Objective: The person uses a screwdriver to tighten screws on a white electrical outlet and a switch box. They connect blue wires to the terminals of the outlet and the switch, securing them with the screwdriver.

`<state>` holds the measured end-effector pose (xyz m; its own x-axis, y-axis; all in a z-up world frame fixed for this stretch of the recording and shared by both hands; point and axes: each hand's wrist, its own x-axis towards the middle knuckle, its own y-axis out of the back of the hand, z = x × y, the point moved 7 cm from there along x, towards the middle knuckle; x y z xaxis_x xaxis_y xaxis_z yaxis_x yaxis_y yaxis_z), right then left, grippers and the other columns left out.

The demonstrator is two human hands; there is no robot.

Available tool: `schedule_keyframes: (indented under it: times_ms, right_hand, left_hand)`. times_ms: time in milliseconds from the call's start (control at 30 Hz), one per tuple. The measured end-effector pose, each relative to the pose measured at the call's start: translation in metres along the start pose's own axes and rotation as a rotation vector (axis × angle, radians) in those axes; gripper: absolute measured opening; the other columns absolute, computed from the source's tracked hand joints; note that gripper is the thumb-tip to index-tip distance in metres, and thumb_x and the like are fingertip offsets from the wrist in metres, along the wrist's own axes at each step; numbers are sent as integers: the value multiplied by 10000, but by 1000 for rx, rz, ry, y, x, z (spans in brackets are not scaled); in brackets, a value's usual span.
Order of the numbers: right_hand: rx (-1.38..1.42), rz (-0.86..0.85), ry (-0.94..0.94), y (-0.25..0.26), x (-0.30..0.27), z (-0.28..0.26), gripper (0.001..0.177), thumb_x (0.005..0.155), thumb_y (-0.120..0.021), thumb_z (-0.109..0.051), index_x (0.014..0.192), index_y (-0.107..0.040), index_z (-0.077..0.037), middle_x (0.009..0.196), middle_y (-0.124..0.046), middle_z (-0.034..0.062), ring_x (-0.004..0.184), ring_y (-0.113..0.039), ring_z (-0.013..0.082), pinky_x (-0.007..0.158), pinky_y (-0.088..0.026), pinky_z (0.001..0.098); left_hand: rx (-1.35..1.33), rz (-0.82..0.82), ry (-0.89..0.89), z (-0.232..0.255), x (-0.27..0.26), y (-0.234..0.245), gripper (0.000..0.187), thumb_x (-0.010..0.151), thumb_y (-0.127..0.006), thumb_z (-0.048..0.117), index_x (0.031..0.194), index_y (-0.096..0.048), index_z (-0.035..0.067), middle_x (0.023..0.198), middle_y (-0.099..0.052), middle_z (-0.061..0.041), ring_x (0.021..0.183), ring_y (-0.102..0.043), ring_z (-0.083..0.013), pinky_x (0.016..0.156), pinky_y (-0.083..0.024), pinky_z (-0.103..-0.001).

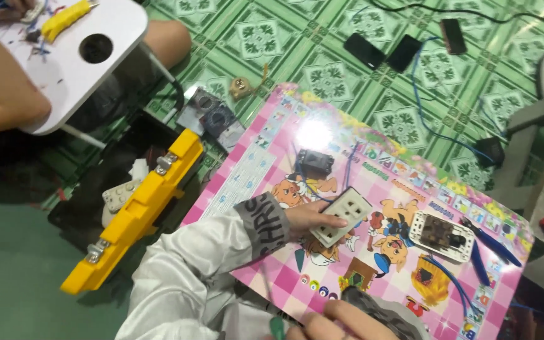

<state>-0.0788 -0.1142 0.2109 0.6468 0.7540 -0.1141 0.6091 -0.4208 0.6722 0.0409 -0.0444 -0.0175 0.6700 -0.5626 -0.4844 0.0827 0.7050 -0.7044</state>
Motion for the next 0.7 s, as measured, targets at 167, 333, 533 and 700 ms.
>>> schedule_keyframes:
  times_ms: [167,333,533,700]
  right_hand:
    - [-742,37,615,27,-8,0,123,1026,-565,-226,1075,-630,-134,967,-616,-24,812,-599,147,851,-528,286]
    - [-670,125,705,52,10,38,179,960,-691,-366,830,-725,-248,798,-693,-64,692,-674,143,710,-572,339]
    - [-455,467,261,62,-29,116,174,819,-794,-141,986,-759,-107,997,-786,67,836,-767,170,769,-614,320]
    - [-388,637,222,21,-63,195,142,886,-733,-146,1007,-701,-81,1009,-758,129,812,-745,233,702,-619,322]
  left_hand:
    - [91,-47,-54,8,-2,-7,685,831,-767,304,1417,-499,72,1176,-698,-161,925,-703,-254,676,-628,-389]
    - [62,-55,-38,0,4,-1,657,845,-761,302,1396,-512,45,1181,-712,-171,899,-716,-242,734,-621,-361]
    - [-27,-166,-65,-16,18,6,584,994,-598,446,1346,-577,-19,1129,-723,-241,941,-734,-311,774,-636,-405]
    - [42,31,-87,-17,8,2,647,874,-674,421,1367,-583,12,1206,-692,-173,1016,-694,-307,885,-600,-448]
